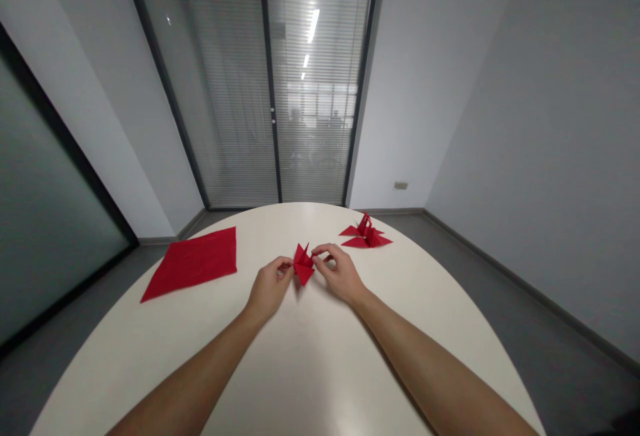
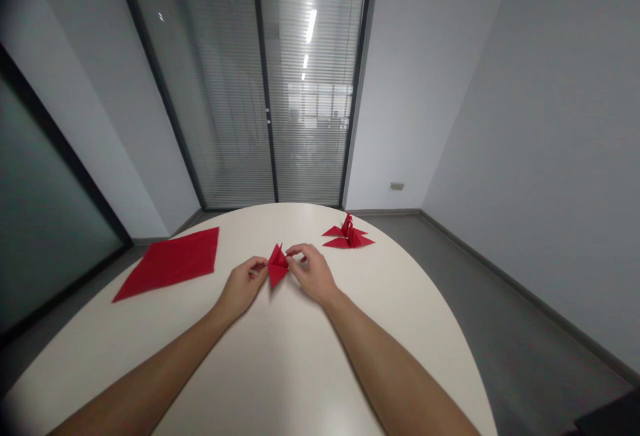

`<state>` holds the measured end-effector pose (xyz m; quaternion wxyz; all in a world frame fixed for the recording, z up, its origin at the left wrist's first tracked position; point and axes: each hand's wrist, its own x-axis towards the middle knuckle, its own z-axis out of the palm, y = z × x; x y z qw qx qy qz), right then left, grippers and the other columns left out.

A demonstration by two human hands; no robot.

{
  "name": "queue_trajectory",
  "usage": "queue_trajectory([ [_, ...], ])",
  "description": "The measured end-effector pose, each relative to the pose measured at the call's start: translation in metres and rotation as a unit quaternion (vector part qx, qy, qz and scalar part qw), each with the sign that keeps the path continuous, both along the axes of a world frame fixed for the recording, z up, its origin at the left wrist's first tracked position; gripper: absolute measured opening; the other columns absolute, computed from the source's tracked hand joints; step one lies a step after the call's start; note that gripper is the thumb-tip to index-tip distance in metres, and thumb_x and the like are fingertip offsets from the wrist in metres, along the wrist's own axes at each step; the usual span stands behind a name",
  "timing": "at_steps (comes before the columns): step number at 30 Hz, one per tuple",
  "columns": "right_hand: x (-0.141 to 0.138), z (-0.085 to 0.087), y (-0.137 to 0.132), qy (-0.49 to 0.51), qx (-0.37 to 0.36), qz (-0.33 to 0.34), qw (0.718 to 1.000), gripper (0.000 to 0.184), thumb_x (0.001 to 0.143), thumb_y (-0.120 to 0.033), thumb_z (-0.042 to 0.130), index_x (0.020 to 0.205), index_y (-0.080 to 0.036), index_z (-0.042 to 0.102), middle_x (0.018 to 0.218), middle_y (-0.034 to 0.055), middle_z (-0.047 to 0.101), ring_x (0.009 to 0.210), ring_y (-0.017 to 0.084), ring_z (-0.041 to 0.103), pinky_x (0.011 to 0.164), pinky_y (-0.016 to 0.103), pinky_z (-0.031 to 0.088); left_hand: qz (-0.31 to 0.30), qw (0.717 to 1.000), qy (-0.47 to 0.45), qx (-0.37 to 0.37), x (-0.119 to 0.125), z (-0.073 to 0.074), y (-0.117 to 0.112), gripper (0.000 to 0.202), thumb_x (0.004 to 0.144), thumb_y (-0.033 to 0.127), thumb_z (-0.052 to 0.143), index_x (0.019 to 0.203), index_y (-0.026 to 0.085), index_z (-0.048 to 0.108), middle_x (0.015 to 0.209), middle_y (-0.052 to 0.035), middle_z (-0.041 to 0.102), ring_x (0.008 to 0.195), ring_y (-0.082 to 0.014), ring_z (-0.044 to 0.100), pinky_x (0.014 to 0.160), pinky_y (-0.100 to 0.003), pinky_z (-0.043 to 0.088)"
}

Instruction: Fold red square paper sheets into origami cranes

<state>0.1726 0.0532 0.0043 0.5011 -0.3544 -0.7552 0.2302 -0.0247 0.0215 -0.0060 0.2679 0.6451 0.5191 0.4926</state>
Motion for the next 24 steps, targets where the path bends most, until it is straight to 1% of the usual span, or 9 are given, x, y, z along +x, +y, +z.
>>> queue_trajectory([
  [6, 0.0001, 0.0017, -0.0015, 0.01, 0.024, 0.005, 1.0, 0.019, 0.092, -0.024, 0.06, 0.11, -0.025, 0.067, 0.109, 0.0062, 0.071, 0.099, 0.02, 0.064, 0.082, 0.034, 0.051, -0.013, 1.0, 0.0, -0.004, 0.0016, 0.0036, -0.0017, 0.022, 0.084, 0.036, 0.059, 0.091, 0.019, 0.07, 0.087, -0.0047, 0.075, 0.079, -0.0212, 0.067, 0.074, -0.03, 0.051],
  [11, 0.0006, 0.0045, -0.004, -0.011, 0.067, 0.01, 0.998, 0.019, 0.092, -0.021, 0.06, 0.109, -0.025, 0.068, 0.103, 0.0058, 0.072, 0.095, 0.02, 0.064, 0.078, 0.034, 0.051, -0.021, 1.0, 0.004, -0.005, 0.0016, 0.0032, -0.0015, 0.023, 0.084, 0.036, 0.059, 0.093, 0.019, 0.07, 0.089, -0.0051, 0.075, 0.08, -0.0212, 0.067, 0.074, -0.031, 0.05],
  [15, 0.0, 0.0081, -0.0073, -0.039, 0.102, 0.007, 0.994, 0.017, 0.093, -0.021, 0.062, 0.108, -0.026, 0.069, 0.1, 0.0045, 0.073, 0.093, 0.021, 0.063, 0.081, 0.036, 0.051, -0.025, 1.0, 0.004, -0.006, 0.0018, 0.0046, -0.0023, 0.021, 0.084, 0.034, 0.06, 0.092, 0.019, 0.071, 0.089, -0.0049, 0.075, 0.08, -0.0207, 0.067, 0.074, -0.03, 0.05],
  [19, -0.0004, 0.0098, -0.0082, -0.055, 0.108, 0.011, 0.993, 0.016, 0.093, -0.02, 0.063, 0.107, -0.025, 0.069, 0.1, 0.0043, 0.073, 0.093, 0.021, 0.063, 0.081, 0.036, 0.051, -0.034, 0.999, 0.002, -0.001, 0.0023, 0.0061, -0.0034, 0.019, 0.083, 0.033, 0.061, 0.091, 0.019, 0.072, 0.088, -0.0046, 0.075, 0.079, -0.0204, 0.067, 0.073, -0.029, 0.049],
  [24, -0.0006, 0.009, -0.0076, -0.05, 0.092, 0.004, 0.994, 0.012, 0.093, -0.019, 0.061, 0.1, -0.024, 0.07, 0.098, 0.0043, 0.072, 0.093, 0.021, 0.062, 0.074, 0.033, 0.051, -0.031, 0.999, 0.015, 0.006, 0.0014, 0.0049, -0.0025, 0.018, 0.084, 0.03, 0.06, 0.091, 0.019, 0.073, 0.089, -0.0052, 0.075, 0.08, -0.0208, 0.066, 0.074, -0.03, 0.048],
])
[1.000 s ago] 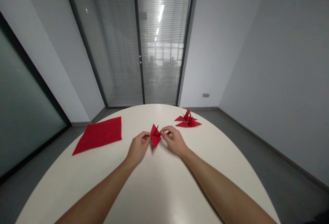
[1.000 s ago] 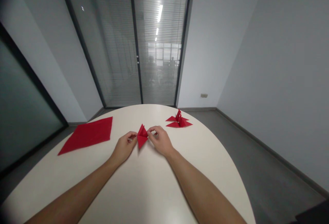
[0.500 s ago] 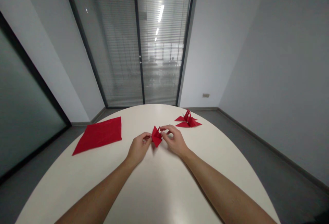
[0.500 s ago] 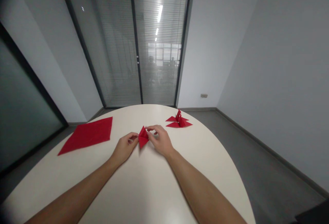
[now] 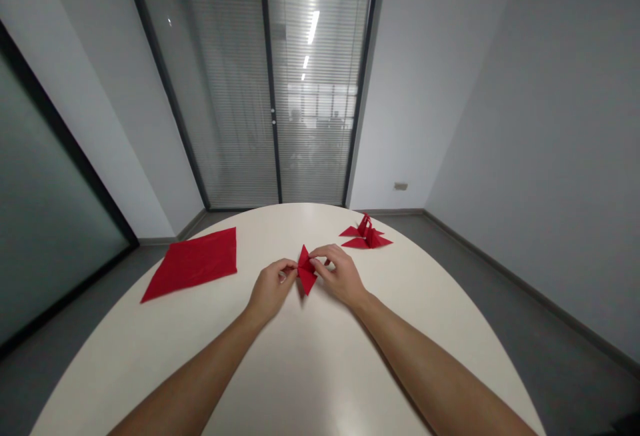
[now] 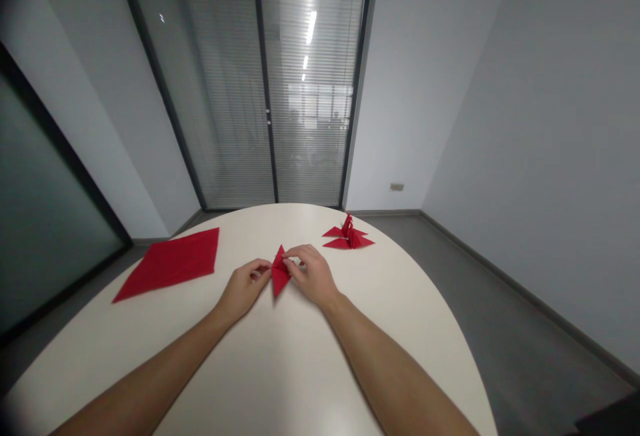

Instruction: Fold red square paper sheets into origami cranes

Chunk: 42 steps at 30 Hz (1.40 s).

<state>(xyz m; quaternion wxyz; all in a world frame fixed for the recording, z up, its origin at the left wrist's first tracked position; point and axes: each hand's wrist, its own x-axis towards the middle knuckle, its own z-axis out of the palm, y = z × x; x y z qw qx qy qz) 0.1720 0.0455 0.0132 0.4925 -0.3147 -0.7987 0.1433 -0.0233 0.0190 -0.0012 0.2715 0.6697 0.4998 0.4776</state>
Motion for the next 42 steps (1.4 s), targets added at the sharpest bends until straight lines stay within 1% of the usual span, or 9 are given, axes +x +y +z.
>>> queue_trajectory([
  [5, -0.0006, -0.0016, 0.0003, 0.014, -0.007, -0.004, 1.0, 0.011, 0.091, -0.017, 0.062, 0.096, -0.024, 0.069, 0.094, 0.0041, 0.072, 0.088, 0.02, 0.063, 0.071, 0.031, 0.051, 0.015, 1.0, 0.004, 0.009, -0.001, -0.004, 0.0029, 0.019, 0.083, 0.031, 0.061, 0.091, 0.019, 0.073, 0.089, -0.0057, 0.075, 0.08, -0.021, 0.066, 0.073, -0.031, 0.048],
  [12, -0.0019, -0.0035, 0.0004, 0.049, -0.032, -0.008, 0.998, 0.008, 0.089, -0.019, 0.063, 0.096, -0.023, 0.064, 0.094, 0.0031, 0.069, 0.085, 0.018, 0.063, 0.072, 0.03, 0.05, 0.012, 1.0, -0.001, 0.004, -0.0004, -0.0066, 0.0033, 0.016, 0.082, 0.029, 0.062, 0.091, 0.02, 0.071, 0.089, -0.0043, 0.074, 0.08, -0.0202, 0.067, 0.074, -0.031, 0.049],
  [18, -0.0022, -0.0039, 0.0004, 0.049, -0.04, 0.003, 0.998, 0.009, 0.089, -0.021, 0.062, 0.098, -0.023, 0.062, 0.095, 0.003, 0.068, 0.086, 0.018, 0.064, 0.071, 0.029, 0.049, 0.014, 1.0, -0.025, -0.001, 0.002, -0.0052, 0.0012, 0.016, 0.081, 0.025, 0.062, 0.095, 0.02, 0.065, 0.091, -0.0035, 0.072, 0.083, -0.0188, 0.067, 0.073, -0.029, 0.05],
  [22, -0.0022, -0.0045, 0.0006, 0.046, -0.049, 0.004, 0.998, 0.01, 0.09, -0.023, 0.062, 0.1, -0.023, 0.061, 0.096, 0.0029, 0.069, 0.087, 0.018, 0.065, 0.072, 0.029, 0.049, -0.003, 0.999, -0.047, -0.001, 0.0035, -0.0032, 0.0, 0.017, 0.081, 0.025, 0.063, 0.097, 0.02, 0.063, 0.091, -0.0033, 0.071, 0.081, -0.0173, 0.066, 0.07, -0.027, 0.05],
  [28, 0.0005, -0.0071, 0.0024, 0.023, -0.063, -0.011, 0.998, 0.022, 0.095, -0.029, 0.057, 0.116, -0.023, 0.06, 0.116, 0.008, 0.066, 0.106, 0.021, 0.062, 0.085, 0.035, 0.05, 0.025, 0.995, -0.101, 0.008, 0.0013, -0.0071, 0.0052, 0.022, 0.079, 0.03, 0.068, 0.097, 0.02, 0.062, 0.09, -0.0034, 0.068, 0.082, -0.0173, 0.065, 0.072, -0.027, 0.05],
  [31, 0.0028, -0.0085, 0.0032, -0.002, -0.073, -0.006, 0.997, 0.031, 0.093, -0.034, 0.06, 0.123, -0.022, 0.058, 0.123, 0.0101, 0.064, 0.113, 0.024, 0.059, 0.092, 0.04, 0.049, 0.035, 0.992, -0.119, 0.012, 0.0001, -0.0083, 0.0074, 0.024, 0.079, 0.032, 0.069, 0.098, 0.02, 0.061, 0.09, -0.0038, 0.068, 0.082, -0.0174, 0.064, 0.074, -0.029, 0.051],
  [35, 0.0038, -0.0091, 0.0028, -0.025, -0.086, 0.026, 0.996, 0.039, 0.091, -0.028, 0.062, 0.129, -0.022, 0.055, 0.127, 0.0105, 0.062, 0.117, 0.024, 0.057, 0.102, 0.044, 0.045, 0.042, 0.991, -0.127, 0.029, -0.0008, -0.0071, 0.008, 0.024, 0.078, 0.032, 0.07, 0.096, 0.019, 0.06, 0.089, -0.0037, 0.069, 0.082, -0.0174, 0.065, 0.077, -0.03, 0.051],
  [39, 0.0012, -0.0086, 0.0027, -0.012, -0.112, 0.036, 0.993, 0.043, 0.084, -0.023, 0.067, 0.126, -0.022, 0.056, 0.122, 0.009, 0.066, 0.11, 0.023, 0.062, 0.096, 0.041, 0.048, 0.037, 0.989, -0.138, 0.025, -0.0006, -0.0073, 0.0084, 0.024, 0.078, 0.033, 0.07, 0.095, 0.019, 0.06, 0.087, -0.0035, 0.069, 0.08, -0.0172, 0.065, 0.075, -0.029, 0.051],
  [42, -0.0004, -0.0097, 0.004, 0.014, -0.146, 0.036, 0.989, 0.04, 0.085, -0.019, 0.065, 0.124, -0.022, 0.055, 0.106, 0.0053, 0.071, 0.097, 0.02, 0.067, 0.088, 0.036, 0.049, 0.026, 0.989, -0.146, 0.012, 0.0003, -0.0096, 0.0092, 0.025, 0.078, 0.033, 0.069, 0.095, 0.019, 0.059, 0.088, -0.0043, 0.069, 0.079, -0.017, 0.065, 0.072, -0.029, 0.051],
])
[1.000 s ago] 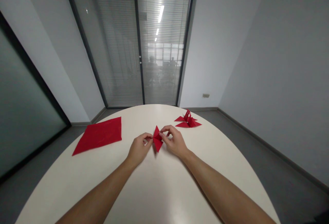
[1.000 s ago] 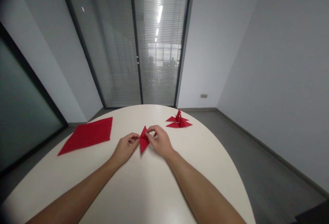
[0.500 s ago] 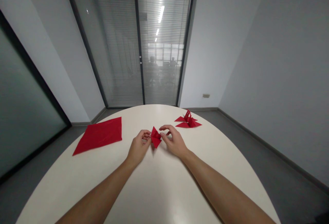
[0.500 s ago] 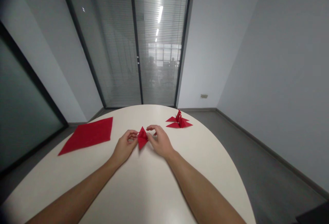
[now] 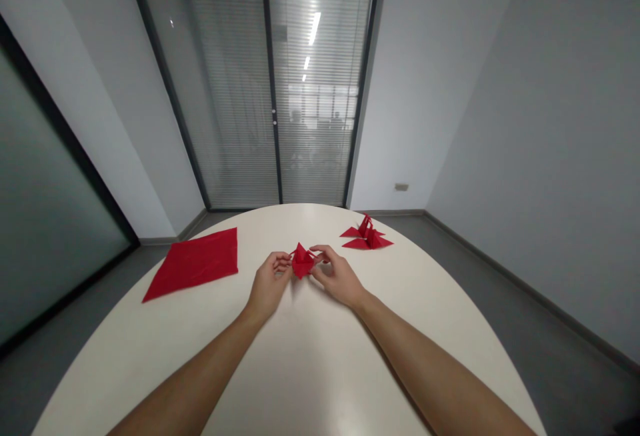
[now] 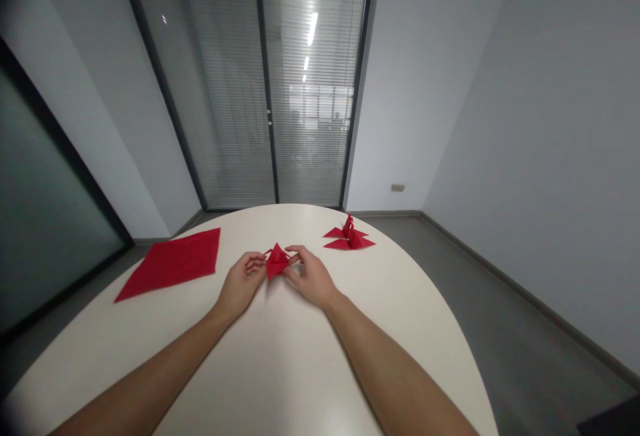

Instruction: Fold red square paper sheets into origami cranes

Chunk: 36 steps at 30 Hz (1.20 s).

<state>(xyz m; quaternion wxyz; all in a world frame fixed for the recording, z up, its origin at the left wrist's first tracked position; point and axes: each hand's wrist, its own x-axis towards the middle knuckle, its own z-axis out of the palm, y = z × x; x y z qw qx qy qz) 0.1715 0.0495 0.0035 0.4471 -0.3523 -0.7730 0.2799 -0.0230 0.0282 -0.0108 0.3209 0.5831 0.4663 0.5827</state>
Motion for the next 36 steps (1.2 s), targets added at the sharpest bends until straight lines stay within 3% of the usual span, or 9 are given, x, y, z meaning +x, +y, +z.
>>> queue_trajectory([
  [4, 0.0, -0.003, 0.002, 0.015, -0.031, 0.001, 0.999, 0.038, 0.087, -0.021, 0.063, 0.124, -0.022, 0.054, 0.092, 0.0012, 0.074, 0.088, 0.018, 0.068, 0.083, 0.033, 0.047, 0.003, 1.0, 0.008, -0.006, 0.0, -0.003, 0.002, 0.026, 0.077, 0.035, 0.069, 0.095, 0.019, 0.059, 0.086, -0.0036, 0.069, 0.077, -0.0165, 0.065, 0.073, -0.029, 0.051],
  [16, 0.0, -0.006, 0.002, 0.033, -0.036, 0.002, 0.999, 0.036, 0.083, -0.024, 0.066, 0.119, -0.021, 0.058, 0.081, -0.0009, 0.067, 0.07, 0.015, 0.062, 0.066, 0.027, 0.049, -0.003, 1.0, 0.02, -0.022, -0.002, -0.006, 0.005, 0.027, 0.077, 0.037, 0.067, 0.096, 0.019, 0.058, 0.089, -0.005, 0.069, 0.078, -0.0171, 0.065, 0.073, -0.03, 0.051],
  [20, 0.007, 0.001, 0.007, 0.087, -0.036, -0.051, 0.994, 0.039, 0.081, -0.028, 0.065, 0.118, -0.02, 0.055, 0.08, -0.0005, 0.066, 0.072, 0.017, 0.064, 0.066, 0.029, 0.051, 0.017, 0.998, 0.045, -0.027, -0.004, -0.006, 0.003, 0.025, 0.078, 0.037, 0.066, 0.095, 0.019, 0.06, 0.083, -0.0033, 0.068, 0.077, -0.0174, 0.065, 0.071, -0.029, 0.05],
  [28, 0.066, 0.047, 0.01, 0.123, 0.046, -0.217, 0.967, 0.042, 0.076, -0.036, 0.07, 0.112, -0.02, 0.056, 0.077, 0.0007, 0.064, 0.071, 0.019, 0.063, 0.068, 0.034, 0.053, 0.013, 0.997, 0.075, -0.025, -0.007, -0.005, 0.0, 0.024, 0.079, 0.037, 0.064, 0.095, 0.019, 0.062, 0.08, -0.0022, 0.068, 0.077, -0.0181, 0.065, 0.073, -0.03, 0.05],
  [31, 0.09, 0.043, -0.002, 0.092, 0.053, -0.291, 0.951, 0.044, 0.076, -0.034, 0.069, 0.115, -0.019, 0.054, 0.085, 0.0041, 0.068, 0.075, 0.021, 0.065, 0.069, 0.034, 0.053, 0.001, 0.996, 0.082, -0.026, -0.006, -0.006, -0.001, 0.025, 0.079, 0.039, 0.064, 0.095, 0.019, 0.063, 0.079, -0.0015, 0.068, 0.077, -0.0179, 0.066, 0.071, -0.029, 0.05],
  [36, 0.111, 0.017, -0.018, 0.051, 0.013, -0.364, 0.93, 0.045, 0.075, -0.039, 0.067, 0.114, -0.02, 0.054, 0.093, 0.0078, 0.07, 0.074, 0.022, 0.065, 0.068, 0.036, 0.053, -0.011, 0.995, 0.093, -0.032, -0.005, -0.003, -0.005, 0.026, 0.079, 0.041, 0.065, 0.094, 0.02, 0.064, 0.078, -0.0011, 0.068, 0.077, -0.0181, 0.066, 0.072, -0.03, 0.051],
])
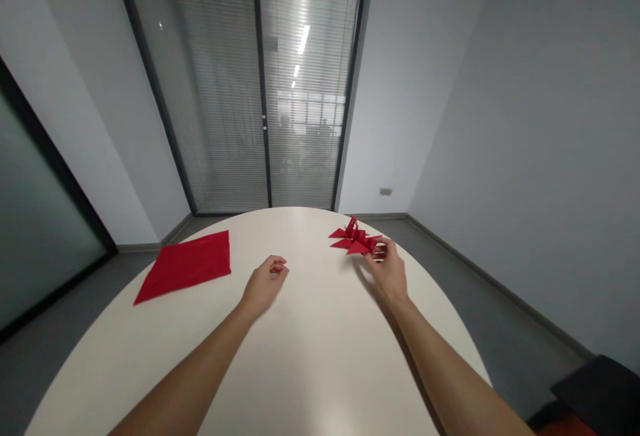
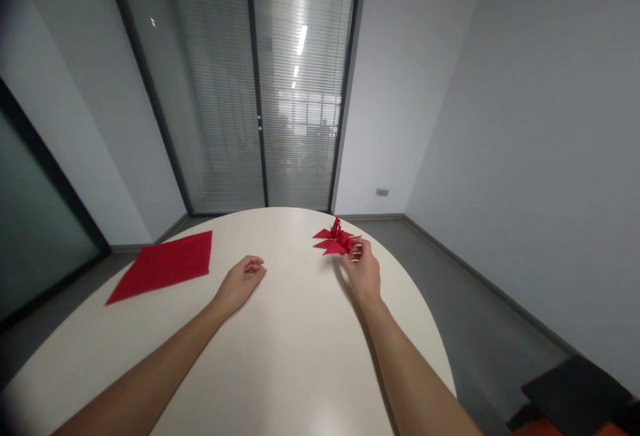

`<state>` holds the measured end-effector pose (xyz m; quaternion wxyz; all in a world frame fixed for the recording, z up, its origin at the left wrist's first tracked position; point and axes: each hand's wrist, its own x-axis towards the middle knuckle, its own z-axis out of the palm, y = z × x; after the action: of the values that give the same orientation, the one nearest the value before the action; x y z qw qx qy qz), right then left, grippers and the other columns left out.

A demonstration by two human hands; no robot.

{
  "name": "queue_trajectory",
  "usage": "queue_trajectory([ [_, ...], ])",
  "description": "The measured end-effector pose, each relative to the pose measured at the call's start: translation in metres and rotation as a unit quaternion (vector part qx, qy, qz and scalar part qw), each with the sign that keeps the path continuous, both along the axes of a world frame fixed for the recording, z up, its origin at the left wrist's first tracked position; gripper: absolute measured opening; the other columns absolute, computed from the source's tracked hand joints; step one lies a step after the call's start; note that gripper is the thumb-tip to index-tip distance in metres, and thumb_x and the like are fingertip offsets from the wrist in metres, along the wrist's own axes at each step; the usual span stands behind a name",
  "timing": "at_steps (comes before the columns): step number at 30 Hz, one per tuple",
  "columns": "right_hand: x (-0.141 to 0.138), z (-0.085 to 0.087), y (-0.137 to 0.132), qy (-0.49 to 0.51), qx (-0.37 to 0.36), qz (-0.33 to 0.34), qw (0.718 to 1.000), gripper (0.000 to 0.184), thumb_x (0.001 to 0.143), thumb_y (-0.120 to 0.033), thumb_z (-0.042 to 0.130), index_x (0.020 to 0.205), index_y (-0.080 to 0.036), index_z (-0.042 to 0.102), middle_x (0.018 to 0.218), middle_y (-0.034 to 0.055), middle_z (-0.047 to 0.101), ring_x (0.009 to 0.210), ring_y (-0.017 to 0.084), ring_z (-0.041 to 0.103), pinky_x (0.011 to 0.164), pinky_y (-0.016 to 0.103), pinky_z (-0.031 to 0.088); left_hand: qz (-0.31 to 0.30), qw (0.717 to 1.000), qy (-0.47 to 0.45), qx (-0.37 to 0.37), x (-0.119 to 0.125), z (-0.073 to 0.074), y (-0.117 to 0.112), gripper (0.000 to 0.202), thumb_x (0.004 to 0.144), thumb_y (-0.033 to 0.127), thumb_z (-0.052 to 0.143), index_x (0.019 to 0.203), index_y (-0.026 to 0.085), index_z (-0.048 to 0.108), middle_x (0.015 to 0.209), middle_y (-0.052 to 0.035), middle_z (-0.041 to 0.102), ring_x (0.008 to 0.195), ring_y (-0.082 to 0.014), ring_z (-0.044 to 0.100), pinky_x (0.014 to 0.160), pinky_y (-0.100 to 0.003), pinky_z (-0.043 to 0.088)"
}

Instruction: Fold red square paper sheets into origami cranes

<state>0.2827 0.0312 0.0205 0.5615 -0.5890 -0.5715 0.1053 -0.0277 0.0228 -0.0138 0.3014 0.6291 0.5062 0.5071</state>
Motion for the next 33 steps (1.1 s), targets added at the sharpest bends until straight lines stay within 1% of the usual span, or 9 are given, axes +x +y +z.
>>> queue_trajectory([
  [2, 0.003, -0.005, -0.001, -0.011, -0.02, -0.024, 0.999, 0.044, 0.076, -0.04, 0.065, 0.113, -0.02, 0.054, 0.092, 0.0073, 0.07, 0.075, 0.023, 0.065, 0.068, 0.035, 0.052, -0.001, 1.0, 0.01, 0.0, 0.001, 0.001, -0.002, 0.025, 0.08, 0.04, 0.064, 0.094, 0.02, 0.065, 0.079, -0.0014, 0.069, 0.077, -0.0184, 0.067, 0.073, -0.03, 0.052],
  [6, 0.006, -0.006, 0.0, -0.063, -0.084, -0.067, 0.992, 0.042, 0.078, -0.042, 0.065, 0.113, -0.022, 0.053, 0.087, 0.0042, 0.069, 0.071, 0.022, 0.066, 0.063, 0.031, 0.047, -0.007, 1.0, 0.03, 0.004, 0.001, 0.002, -0.005, 0.023, 0.081, 0.04, 0.064, 0.094, 0.021, 0.066, 0.081, -0.002, 0.071, 0.077, -0.0188, 0.068, 0.074, -0.031, 0.052],
  [11, 0.007, -0.009, 0.0, -0.167, -0.208, -0.125, 0.956, 0.036, 0.079, -0.042, 0.066, 0.11, -0.026, 0.054, 0.088, 0.0048, 0.072, 0.08, 0.027, 0.068, 0.059, 0.03, 0.04, -0.016, 0.999, 0.044, 0.001, 0.0, 0.001, -0.006, 0.023, 0.083, 0.04, 0.062, 0.097, 0.021, 0.065, 0.084, -0.0027, 0.071, 0.08, -0.0194, 0.068, 0.08, -0.033, 0.052],
  [13, 0.007, -0.01, 0.001, -0.185, -0.231, -0.131, 0.946, 0.037, 0.08, -0.042, 0.064, 0.112, -0.026, 0.054, 0.09, 0.0065, 0.073, 0.083, 0.029, 0.068, 0.059, 0.031, 0.039, -0.018, 0.998, 0.055, 0.0, 0.0, -0.001, -0.005, 0.023, 0.084, 0.04, 0.062, 0.097, 0.022, 0.064, 0.085, -0.0027, 0.071, 0.081, -0.0194, 0.068, 0.08, -0.033, 0.052],
  [17, 0.005, -0.009, 0.006, -0.198, -0.242, -0.135, 0.94, 0.04, 0.083, -0.043, 0.062, 0.117, -0.025, 0.052, 0.094, 0.0082, 0.074, 0.086, 0.03, 0.069, 0.06, 0.032, 0.039, -0.009, 0.997, 0.079, 0.007, 0.001, -0.002, -0.006, 0.019, 0.085, 0.037, 0.061, 0.097, 0.023, 0.065, 0.086, -0.0024, 0.072, 0.082, -0.0194, 0.069, 0.081, -0.032, 0.051],
  [20, 0.004, -0.008, 0.01, -0.201, -0.248, -0.144, 0.937, 0.044, 0.084, -0.047, 0.061, 0.121, -0.024, 0.051, 0.096, 0.0096, 0.074, 0.087, 0.032, 0.07, 0.06, 0.033, 0.04, -0.001, 0.995, 0.099, 0.01, 0.003, -0.001, -0.007, 0.017, 0.086, 0.035, 0.061, 0.097, 0.023, 0.066, 0.087, -0.0023, 0.073, 0.083, -0.0197, 0.069, 0.082, -0.032, 0.051],
  [23, 0.002, -0.008, 0.012, -0.201, -0.245, -0.136, 0.939, 0.046, 0.084, -0.05, 0.06, 0.121, -0.024, 0.05, 0.098, 0.0087, 0.074, 0.089, 0.031, 0.07, 0.061, 0.032, 0.041, -0.001, 0.994, 0.111, 0.005, 0.004, 0.0, -0.008, 0.018, 0.087, 0.036, 0.059, 0.098, 0.023, 0.065, 0.088, -0.0028, 0.072, 0.085, -0.0202, 0.069, 0.081, -0.032, 0.05],
  [28, 0.001, -0.008, 0.013, -0.2, -0.258, -0.13, 0.936, 0.046, 0.084, -0.05, 0.063, 0.121, -0.025, 0.049, 0.098, 0.0054, 0.074, 0.092, 0.029, 0.07, 0.063, 0.03, 0.042, -0.003, 0.992, 0.123, -0.007, 0.005, 0.0, -0.007, 0.019, 0.089, 0.036, 0.056, 0.1, 0.022, 0.063, 0.091, -0.0031, 0.072, 0.088, -0.0196, 0.068, 0.085, -0.033, 0.05],
  [33, -0.001, -0.006, 0.009, -0.212, -0.27, -0.126, 0.931, 0.047, 0.085, -0.048, 0.061, 0.123, -0.024, 0.048, 0.098, 0.0074, 0.073, 0.092, 0.028, 0.069, 0.065, 0.031, 0.044, -0.006, 0.993, 0.117, -0.004, 0.005, 0.0, -0.007, 0.02, 0.088, 0.037, 0.056, 0.1, 0.022, 0.063, 0.091, -0.0032, 0.072, 0.088, -0.0196, 0.068, 0.086, -0.034, 0.051],
])
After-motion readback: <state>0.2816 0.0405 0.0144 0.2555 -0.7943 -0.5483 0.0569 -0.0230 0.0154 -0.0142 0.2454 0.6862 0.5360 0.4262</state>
